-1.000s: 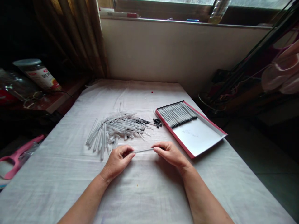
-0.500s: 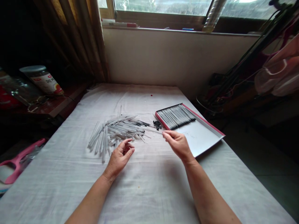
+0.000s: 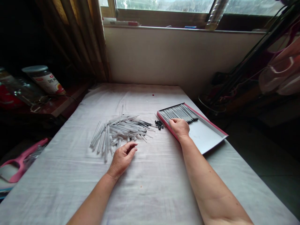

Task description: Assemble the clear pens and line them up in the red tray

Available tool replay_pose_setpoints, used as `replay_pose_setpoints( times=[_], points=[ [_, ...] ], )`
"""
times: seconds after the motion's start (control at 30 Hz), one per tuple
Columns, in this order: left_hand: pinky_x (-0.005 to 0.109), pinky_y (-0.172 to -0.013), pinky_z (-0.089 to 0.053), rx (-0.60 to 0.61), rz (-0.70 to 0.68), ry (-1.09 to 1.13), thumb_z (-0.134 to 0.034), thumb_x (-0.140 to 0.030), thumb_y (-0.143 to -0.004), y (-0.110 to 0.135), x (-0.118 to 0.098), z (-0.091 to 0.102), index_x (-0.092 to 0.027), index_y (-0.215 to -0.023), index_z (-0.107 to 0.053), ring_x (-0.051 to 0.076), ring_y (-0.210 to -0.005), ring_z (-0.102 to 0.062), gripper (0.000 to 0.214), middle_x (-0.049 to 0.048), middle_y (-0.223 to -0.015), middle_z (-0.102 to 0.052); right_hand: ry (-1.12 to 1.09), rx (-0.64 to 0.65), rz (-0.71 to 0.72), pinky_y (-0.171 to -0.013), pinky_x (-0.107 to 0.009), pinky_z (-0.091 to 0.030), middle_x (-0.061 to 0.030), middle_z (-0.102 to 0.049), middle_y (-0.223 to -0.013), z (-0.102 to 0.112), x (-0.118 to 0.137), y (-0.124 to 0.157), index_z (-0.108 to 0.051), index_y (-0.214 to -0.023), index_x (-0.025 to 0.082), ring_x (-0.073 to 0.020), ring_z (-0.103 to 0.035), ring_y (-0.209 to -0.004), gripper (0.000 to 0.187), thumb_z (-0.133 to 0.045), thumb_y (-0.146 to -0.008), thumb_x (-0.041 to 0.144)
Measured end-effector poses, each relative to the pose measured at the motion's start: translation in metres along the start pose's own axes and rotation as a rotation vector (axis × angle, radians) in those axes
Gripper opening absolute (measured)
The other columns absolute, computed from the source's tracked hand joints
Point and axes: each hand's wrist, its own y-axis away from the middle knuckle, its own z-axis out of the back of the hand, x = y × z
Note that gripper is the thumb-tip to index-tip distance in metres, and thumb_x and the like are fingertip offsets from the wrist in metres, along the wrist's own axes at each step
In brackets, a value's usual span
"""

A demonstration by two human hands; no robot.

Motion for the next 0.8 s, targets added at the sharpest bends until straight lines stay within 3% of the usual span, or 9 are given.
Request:
replay_pose_setpoints(
  times=[0.4,0.57,0.8],
  points=[
    [0.028,-0.075,-0.053,-0.006,-0.012,0.005,-0.058,-0.031,-0.08,0.0,-0.004,0.002,-0.019,-0.095,-0.07,0.019,-0.082,-0.069,0.022,0.0051,-0.09,-0.075,0.114,0.009,0.104,-0.068,-0.03,-0.044,-0.0075,-0.075,-0.097,-0.002,0.001,0.003,-0.078,-0.096,0.027,-0.0237,-0.066,-0.085,0.034,-0.048,-0.083,0.036],
    [0.027,-0.073,-0.052,0.008,-0.012,0.013,-0.056,-0.033,-0.081,0.0,-0.005,0.002,-0.018,-0.093,-0.07,0.018,-0.079,-0.068,0.023,0.0041,-0.085,-0.074,0.107,-0.081,0.286,-0.078,-0.032,-0.045,-0.009,-0.071,-0.103,-0.002,0.01,0.016,-0.075,-0.102,0.023,-0.0244,-0.063,-0.095,0.032,-0.049,-0.086,0.03],
    [0.027,-0.073,-0.051,0.022,-0.018,0.01,-0.056,-0.032,-0.082,0.0,-0.003,0.002,-0.019,-0.094,-0.069,0.018,-0.08,-0.067,0.022,0.0041,-0.086,-0.074,0.091,0.102,0.513,-0.076,-0.027,-0.045,-0.0044,-0.071,-0.103,-0.027,0.047,0.038,-0.074,-0.103,0.026,-0.0203,-0.063,-0.095,0.027,-0.051,-0.089,0.03]
  ],
)
